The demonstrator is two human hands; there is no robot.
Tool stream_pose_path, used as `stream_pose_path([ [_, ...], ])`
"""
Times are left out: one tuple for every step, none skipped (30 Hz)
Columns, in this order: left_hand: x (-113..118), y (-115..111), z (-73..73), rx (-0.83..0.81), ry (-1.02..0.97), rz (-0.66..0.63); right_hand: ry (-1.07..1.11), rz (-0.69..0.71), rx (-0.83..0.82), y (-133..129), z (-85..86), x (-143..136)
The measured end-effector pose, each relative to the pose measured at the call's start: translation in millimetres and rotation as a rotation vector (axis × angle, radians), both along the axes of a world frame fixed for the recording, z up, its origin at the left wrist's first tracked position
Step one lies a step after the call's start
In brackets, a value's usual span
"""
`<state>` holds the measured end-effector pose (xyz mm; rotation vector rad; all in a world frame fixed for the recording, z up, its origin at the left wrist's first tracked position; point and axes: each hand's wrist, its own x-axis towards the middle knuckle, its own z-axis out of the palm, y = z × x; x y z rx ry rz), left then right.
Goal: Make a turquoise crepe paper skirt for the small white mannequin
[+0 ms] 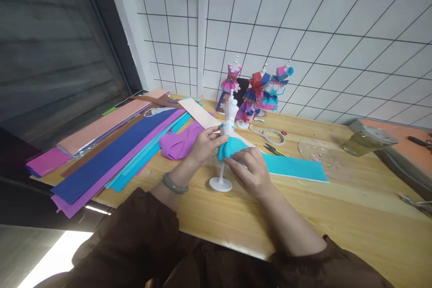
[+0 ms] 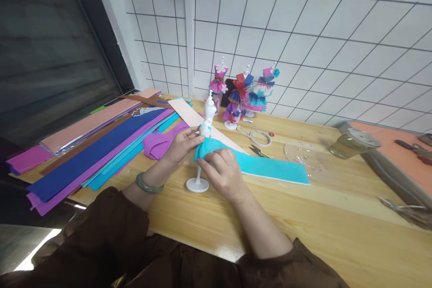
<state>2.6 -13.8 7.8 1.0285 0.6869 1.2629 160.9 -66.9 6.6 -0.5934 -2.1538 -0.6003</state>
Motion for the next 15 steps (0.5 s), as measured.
stream_pose_path([
  [-0.4,-0.1,0.6,-0.006,0.002,0.005,-0.009,0.017,0.002,-0.8,0.2,-0.3],
  [-0.8,0.0,1.3,-0.012,0.004,0.009,-0.015,0.03,0.005,-1.6,0.3,-0.6],
  [-1.3,0.0,1.8,-0.018,0.008,0.013,-0.017,0.038,0.006,-2.1,0.4,-1.1],
  [-1.7,0.0,2.3,-0.023,0.011,0.016,-0.023,0.04,0.007,-2.5,0.3,-1.6],
  [-2.0,0.0,2.6,-0.028,0.014,0.017,-0.032,0.037,0.006,-2.8,0.3,-2.1],
  [-2.2,0.1,2.8,-0.032,0.018,0.017,-0.044,0.033,0.005,-3.1,0.2,-2.6],
  [-2.4,0.1,2.8,-0.033,0.022,0.016,-0.058,0.03,0.005,-3.3,0.0,-3.0],
  [-2.6,0.2,2.8,-0.034,0.027,0.014,-0.07,0.029,0.003,-3.5,-0.1,-3.4],
  [-2.9,0.3,2.9,-0.035,0.033,0.009,-0.08,0.029,-0.002,-3.7,-0.2,-3.7],
  [-3.4,0.5,3.0,-0.036,0.038,-0.001,-0.087,0.032,-0.012,-4.0,-0.3,-3.9],
  [-4.0,0.7,3.3,-0.034,0.039,-0.011,-0.086,0.039,-0.029,-4.2,-0.5,-3.9],
  [-4.8,0.8,3.7,-0.031,0.038,-0.025,-0.073,0.052,-0.05,-4.3,-0.6,-3.7],
  [-5.7,1.0,4.2,-0.027,0.034,-0.04,-0.045,0.066,-0.079,-4.3,-0.7,-3.3],
  [-6.8,1.0,4.8,-0.023,0.031,-0.056,0.0,0.077,-0.111,-4.0,-0.8,-2.7],
  [-7.8,1.0,5.3,-0.017,0.029,-0.073,0.063,0.083,-0.142,-3.3,-0.8,-1.8],
])
